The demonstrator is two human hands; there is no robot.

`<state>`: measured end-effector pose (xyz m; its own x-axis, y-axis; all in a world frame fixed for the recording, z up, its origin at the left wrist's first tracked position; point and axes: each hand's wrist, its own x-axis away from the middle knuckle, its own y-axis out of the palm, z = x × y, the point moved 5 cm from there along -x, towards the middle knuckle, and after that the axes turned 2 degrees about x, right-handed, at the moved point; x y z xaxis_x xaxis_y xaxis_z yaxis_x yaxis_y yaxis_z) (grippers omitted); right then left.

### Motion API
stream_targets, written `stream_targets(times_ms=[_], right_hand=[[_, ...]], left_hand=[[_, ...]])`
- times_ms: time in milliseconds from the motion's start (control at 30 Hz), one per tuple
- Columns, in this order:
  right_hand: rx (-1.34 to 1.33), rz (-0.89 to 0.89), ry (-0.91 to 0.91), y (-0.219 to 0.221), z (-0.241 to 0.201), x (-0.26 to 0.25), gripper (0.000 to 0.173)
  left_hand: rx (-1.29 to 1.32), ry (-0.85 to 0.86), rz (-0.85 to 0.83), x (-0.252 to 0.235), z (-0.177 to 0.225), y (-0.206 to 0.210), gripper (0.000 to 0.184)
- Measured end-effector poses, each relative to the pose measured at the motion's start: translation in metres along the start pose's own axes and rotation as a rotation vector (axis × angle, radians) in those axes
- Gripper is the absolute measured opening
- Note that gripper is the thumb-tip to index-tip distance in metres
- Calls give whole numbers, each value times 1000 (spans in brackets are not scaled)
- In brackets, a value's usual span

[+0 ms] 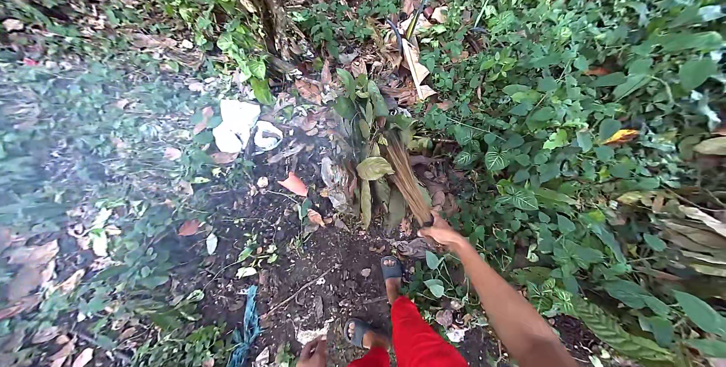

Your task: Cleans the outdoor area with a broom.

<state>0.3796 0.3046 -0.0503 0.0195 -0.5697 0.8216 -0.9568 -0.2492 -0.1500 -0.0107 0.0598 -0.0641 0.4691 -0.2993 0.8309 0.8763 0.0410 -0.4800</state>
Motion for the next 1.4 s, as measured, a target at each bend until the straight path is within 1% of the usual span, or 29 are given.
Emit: stream_targets(times_ms=[67, 133, 200, 233, 300, 367, 400, 433, 500, 533, 600, 667, 800, 867, 933, 1033, 1067, 1167, 1233, 1300, 1333, 1400], right_hand=[[15, 72, -16, -43, 24, 40, 89], [3, 177, 44, -86, 48, 95, 87], [-64, 303, 118, -116, 79, 130, 88], [-108, 355, 151, -124, 96, 132, 88], [-156, 393, 259, -119, 120, 108, 81], [-91, 340, 332, -85, 134, 53, 64], [-49, 258, 351, -61, 134, 23, 61], [15, 177, 351, -36, 128, -3, 59], [47, 46, 277, 10, 87, -30, 69], [19, 6, 206, 29, 64, -34, 75], [-58, -66, 125, 54, 32, -29, 90], [-136, -103, 80, 63, 10, -20, 98], [-151, -188, -4, 80, -25, 4, 98], [-146, -193, -15, 88, -40, 16, 94], [-150, -188, -2, 86, -54, 35, 90], [-223, -167, 32, 59, -56, 74, 79], [-223, -170, 32, 44, -52, 88, 76], [-262, -139, -23, -1, -26, 130, 78], [-243, -84, 43, -30, 6, 158, 84], [-226, 2, 147, -52, 52, 174, 92], [-259, 52, 200, -54, 72, 182, 87], [-424, 169, 293, -43, 112, 182, 62]], left_hand=[[26, 7, -10, -2, 13, -1, 27], [50, 23, 1, -5, 21, -7, 26], [60, 61, -2, -9, 22, -14, 28], [66, 78, 0, -11, 21, -16, 30], [71, 76, 15, -11, 17, -19, 29], [55, 48, 29, -10, 12, -20, 28], [50, 30, 26, -8, 9, -19, 29], [45, 16, 19, -7, 4, -17, 30], [41, 13, 24, -10, -5, -13, 30], [42, 10, 24, -11, -7, -11, 30], [37, 8, 15, -9, -12, -6, 28], [30, 15, -5, -11, -7, 2, 29], [18, 47, -22, -8, 17, 7, 30], [28, 66, -12, -3, 31, 4, 29], [48, 91, 12, -1, 37, -3, 29], [89, 104, 34, -1, 35, -14, 28], [99, 102, 39, -2, 33, -16, 28], [102, 91, 38, -12, 20, -15, 30], [94, 65, 33, -9, 16, -13, 31], [86, 33, 22, -6, 13, -10, 31], [85, 24, 20, -5, 11, -10, 31], [112, 6, 10, -1, 5, -11, 30]])
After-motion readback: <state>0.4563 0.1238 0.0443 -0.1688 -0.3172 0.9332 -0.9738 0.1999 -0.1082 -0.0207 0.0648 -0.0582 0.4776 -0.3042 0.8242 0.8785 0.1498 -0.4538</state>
